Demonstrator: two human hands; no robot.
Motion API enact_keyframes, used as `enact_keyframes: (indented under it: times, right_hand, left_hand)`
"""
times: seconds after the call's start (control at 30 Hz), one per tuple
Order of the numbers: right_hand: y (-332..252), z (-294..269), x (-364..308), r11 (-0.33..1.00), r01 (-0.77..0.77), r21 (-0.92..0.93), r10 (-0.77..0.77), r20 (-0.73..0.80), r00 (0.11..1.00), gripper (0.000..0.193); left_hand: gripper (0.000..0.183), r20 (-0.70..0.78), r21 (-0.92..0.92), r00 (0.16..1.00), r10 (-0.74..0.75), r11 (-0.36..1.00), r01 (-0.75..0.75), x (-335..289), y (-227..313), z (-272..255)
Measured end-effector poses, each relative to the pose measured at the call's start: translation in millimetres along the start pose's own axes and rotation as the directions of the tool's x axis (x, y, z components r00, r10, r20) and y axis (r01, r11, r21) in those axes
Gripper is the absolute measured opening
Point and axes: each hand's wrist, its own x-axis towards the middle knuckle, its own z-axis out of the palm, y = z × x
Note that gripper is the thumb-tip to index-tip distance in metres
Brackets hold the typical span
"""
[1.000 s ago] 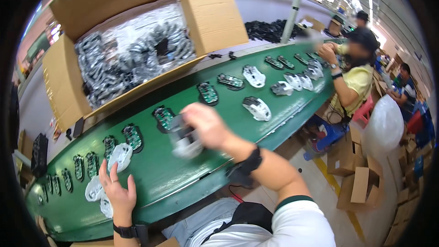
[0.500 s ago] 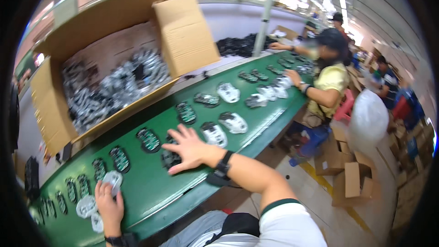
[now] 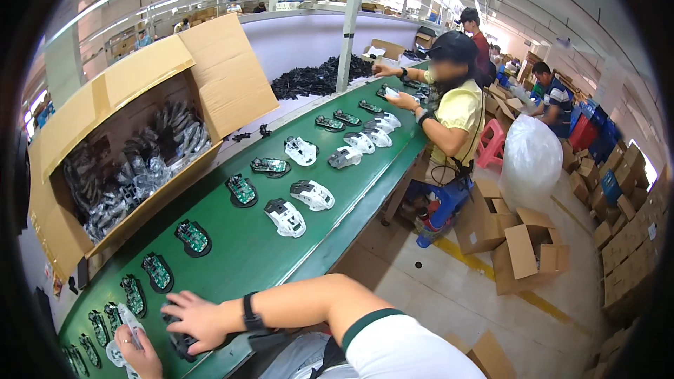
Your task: The person assembles small electronic devices by hand on a green workbench. They repeatedly pick up white plastic housings and black internal components, fit them together, and place the assembled units on the table.
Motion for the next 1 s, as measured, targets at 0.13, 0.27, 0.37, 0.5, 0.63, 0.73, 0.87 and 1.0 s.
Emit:
enact_keyframes:
  times: [0.13, 0.27, 0.37, 0.5, 0.63, 0.73, 0.87, 1.0]
  right_hand:
    - [-12, 26, 48, 0.987, 0.024, 0.157, -0.008, -0.102, 0.995, 0.055]
    - [4, 9, 59, 0.917, 0.232, 0.323, -0.129, -0.311, 0.942, 0.032]
    - [5, -26, 49, 0.93, 0.164, 0.329, -0.039, -0.355, 0.934, 0.035]
    - [24, -63, 16, 0.876, -0.187, 0.446, 0.337, -0.287, 0.897, 0.032]
    - [55, -70, -9, 0.859, -0.368, 0.356, 0.398, -0.012, 0.917, 0.034]
    - [66, -59, -6, 0.918, -0.374, 0.133, 0.389, -0.109, 0.915, 0.036]
    - [50, -71, -11, 0.921, -0.378, -0.099, 0.362, -0.147, 0.921, 0.048]
    - [38, -100, -16, 0.936, -0.331, -0.118, 0.344, 0.124, 0.931, 0.061]
  left_hand:
    - [0.028, -0.058, -0.054, 0.992, -0.116, 0.992, 0.113, 0, 2, -6]
    - [0.028, -0.065, -0.196, 0.961, -0.27, 0.947, 0.253, -2, 9, -9]
    - [0.025, -0.046, -0.302, 0.935, -0.352, 0.897, 0.323, -11, 12, -11]
    - [0.028, -0.067, -0.495, 0.966, -0.25, 0.849, 0.186, -13, 20, 3]
    - [0.031, -0.062, -0.606, 0.946, -0.319, 0.765, 0.218, -21, 31, 11]
    - [0.038, -0.032, -0.687, 0.945, -0.324, 0.694, 0.215, -23, 47, 10]
    - [0.045, 0.077, -0.655, 0.944, -0.322, 0.697, 0.291, -32, 52, 7]
    - [0.041, 0.078, -0.629, 0.921, -0.381, 0.698, 0.342, -30, 52, 5]
